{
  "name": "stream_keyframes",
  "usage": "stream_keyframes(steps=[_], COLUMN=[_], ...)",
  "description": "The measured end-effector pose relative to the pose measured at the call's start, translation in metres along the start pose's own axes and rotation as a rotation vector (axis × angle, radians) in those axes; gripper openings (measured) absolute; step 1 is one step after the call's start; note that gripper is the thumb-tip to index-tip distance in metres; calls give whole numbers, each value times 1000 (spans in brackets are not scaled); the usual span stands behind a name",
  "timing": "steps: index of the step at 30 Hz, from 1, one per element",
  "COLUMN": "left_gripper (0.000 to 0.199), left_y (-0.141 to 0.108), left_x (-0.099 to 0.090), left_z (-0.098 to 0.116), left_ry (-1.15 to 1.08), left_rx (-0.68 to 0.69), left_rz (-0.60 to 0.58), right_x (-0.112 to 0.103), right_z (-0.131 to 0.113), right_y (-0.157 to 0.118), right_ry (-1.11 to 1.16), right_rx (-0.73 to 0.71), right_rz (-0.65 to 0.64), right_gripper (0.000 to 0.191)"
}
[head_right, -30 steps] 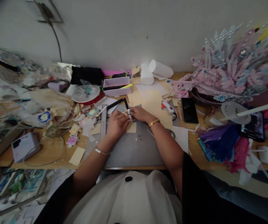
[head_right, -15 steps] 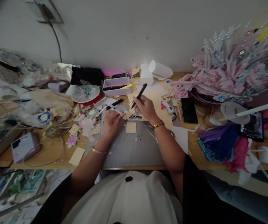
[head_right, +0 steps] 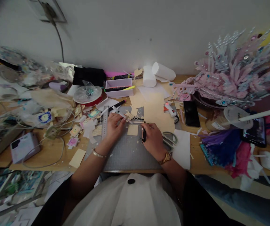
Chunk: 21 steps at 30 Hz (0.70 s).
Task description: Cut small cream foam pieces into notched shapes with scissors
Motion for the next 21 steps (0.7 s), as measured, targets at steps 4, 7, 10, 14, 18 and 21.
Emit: stream_keyframes(steps=[4,7,10,14,18,21], left_gripper=[25,26,24,23,22,22], left_y=[-1,-1,-2,-2,-2,-2], left_x=[1,3,4,3,3,4], left_z=[0,-1,0,0,-1,-1], left_ry=[-8,-19,-20,-16,-21,-16], left_rx=[21,39,41,37,29,26], left_rz=[-17,-26,-41,-47,-39,-21], right_x=[5,11,15,14,11,12], right_z=[-4,-9,-12,-12,-9,-10], right_y=[-7,-8,-10,-13,-13,-11], right_ry=[-79,-85,-67,-53,-64,-69], right_rx=[-68,-66,-69,-72,-2,-7], right_rz=[-43,-56,-63,-41,-13,-14], right_gripper=[27,25,25,25,22,16])
Point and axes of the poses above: each hand's wrist, its own y-axis towards the middle knuckle, its own x-axis out of the palm, z = x × y, the point moved 1 cm from there along y, towards the middle knuckle, and after that the axes turned 4 degrees about -y, right-handed, at the moved point
